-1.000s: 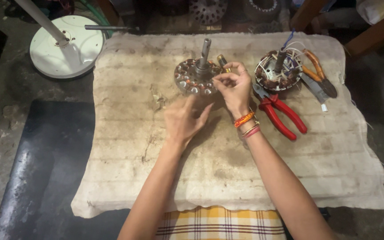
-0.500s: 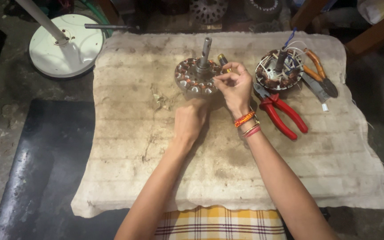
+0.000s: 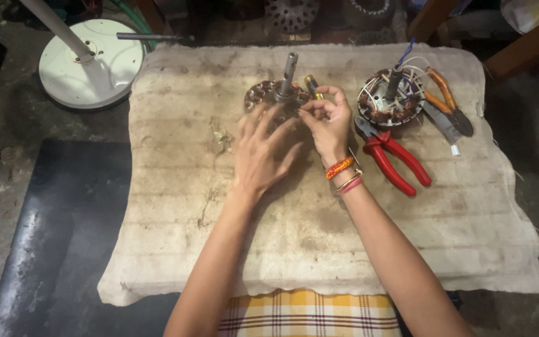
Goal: The person works on a ceiling fan motor at a workbench. They place the wound armature onto the shaft, fit the blue fan blade wheel onto the motor, and press and adjust the windings and components by hand, using a screwdriver to work on the assembly.
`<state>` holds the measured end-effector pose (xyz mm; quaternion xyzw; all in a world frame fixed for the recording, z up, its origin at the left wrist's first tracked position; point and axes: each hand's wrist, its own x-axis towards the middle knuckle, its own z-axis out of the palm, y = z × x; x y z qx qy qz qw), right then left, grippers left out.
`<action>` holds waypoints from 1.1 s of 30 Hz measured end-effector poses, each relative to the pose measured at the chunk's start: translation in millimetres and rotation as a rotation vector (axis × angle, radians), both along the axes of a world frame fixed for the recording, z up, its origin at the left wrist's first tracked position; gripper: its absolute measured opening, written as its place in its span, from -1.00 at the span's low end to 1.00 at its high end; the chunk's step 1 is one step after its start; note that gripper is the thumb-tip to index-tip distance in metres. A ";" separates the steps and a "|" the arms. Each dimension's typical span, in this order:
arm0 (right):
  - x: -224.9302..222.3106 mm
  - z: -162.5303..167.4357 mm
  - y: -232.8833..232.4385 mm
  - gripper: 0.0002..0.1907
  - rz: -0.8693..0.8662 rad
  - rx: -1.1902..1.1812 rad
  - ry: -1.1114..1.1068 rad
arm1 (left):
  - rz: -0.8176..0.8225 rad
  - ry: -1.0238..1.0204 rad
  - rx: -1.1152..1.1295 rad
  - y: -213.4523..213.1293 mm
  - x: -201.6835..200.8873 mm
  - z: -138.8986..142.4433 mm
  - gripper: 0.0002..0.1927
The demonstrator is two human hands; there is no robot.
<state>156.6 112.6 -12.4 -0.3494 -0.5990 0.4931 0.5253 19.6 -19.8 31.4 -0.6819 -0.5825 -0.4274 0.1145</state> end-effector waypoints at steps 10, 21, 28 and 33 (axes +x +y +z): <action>1.9 7.7 -2.8 -0.51 -0.018 -0.084 0.036 | -0.119 -0.055 -0.108 10.4 -11.2 -6.3 -0.51; 10.0 38.2 -32.0 -0.87 0.024 0.177 -0.289 | -0.052 -0.126 -0.064 15.2 -21.4 -18.1 -0.61; 7.0 59.4 -48.2 -0.55 0.097 0.219 -0.981 | -0.061 -0.133 -0.119 12.4 -24.6 -15.2 -0.53; 14.4 47.5 -46.1 -0.71 0.157 0.236 -0.917 | -0.077 -0.212 -0.146 12.9 -26.0 -15.0 -0.59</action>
